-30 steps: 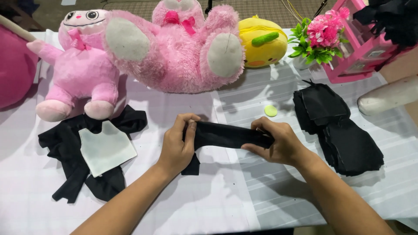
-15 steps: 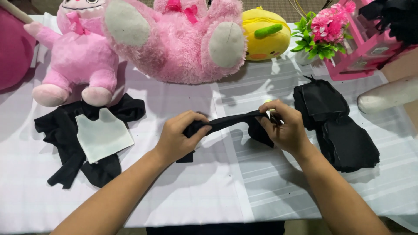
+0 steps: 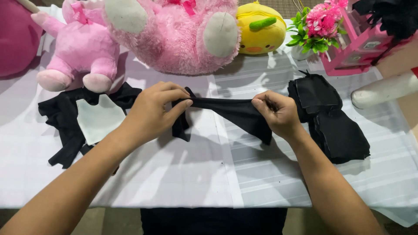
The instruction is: The person lays a piece of black fabric flat on a white table and places a white paper pattern on top. They use a small green chalk-like tool to trace the pattern's outline onto the fabric. Finally, they use scissors to cut the fabric along the traced lines.
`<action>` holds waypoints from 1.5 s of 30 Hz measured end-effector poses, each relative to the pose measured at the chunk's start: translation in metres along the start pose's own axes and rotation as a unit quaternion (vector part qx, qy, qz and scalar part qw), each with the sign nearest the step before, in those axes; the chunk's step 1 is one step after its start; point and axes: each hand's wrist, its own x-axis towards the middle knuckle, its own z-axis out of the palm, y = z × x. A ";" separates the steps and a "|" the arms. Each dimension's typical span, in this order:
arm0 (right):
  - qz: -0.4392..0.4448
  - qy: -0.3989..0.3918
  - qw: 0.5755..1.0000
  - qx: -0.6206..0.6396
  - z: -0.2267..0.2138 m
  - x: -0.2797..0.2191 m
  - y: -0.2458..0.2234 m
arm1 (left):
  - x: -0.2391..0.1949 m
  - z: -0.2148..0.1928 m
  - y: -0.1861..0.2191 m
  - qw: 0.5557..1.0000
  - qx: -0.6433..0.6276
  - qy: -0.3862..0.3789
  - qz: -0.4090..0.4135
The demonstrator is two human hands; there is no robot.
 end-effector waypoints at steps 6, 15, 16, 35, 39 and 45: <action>0.043 -0.064 0.993 0.091 -0.021 0.004 0.000 | -0.013 -0.023 0.005 1.000 -0.004 0.001 0.003; 0.118 -0.139 0.983 -0.033 -0.050 0.009 -0.062 | -0.034 -0.061 0.011 0.990 -0.089 -0.109 0.027; 0.119 -0.138 0.983 -0.034 -0.058 0.005 -0.064 | -0.038 -0.058 0.002 0.989 -0.090 -0.110 0.029; 0.345 -0.232 0.889 -0.192 -0.120 -0.038 -0.057 | -0.046 -0.070 -0.019 0.972 -0.016 -0.229 -0.042; 0.259 -0.243 0.908 -0.221 -0.116 -0.020 -0.060 | -0.037 -0.044 -0.051 0.984 0.044 -0.157 0.067; -0.025 -0.089 0.945 -0.315 -0.115 -0.018 -0.049 | -0.038 -0.040 -0.043 0.978 0.130 -0.013 0.160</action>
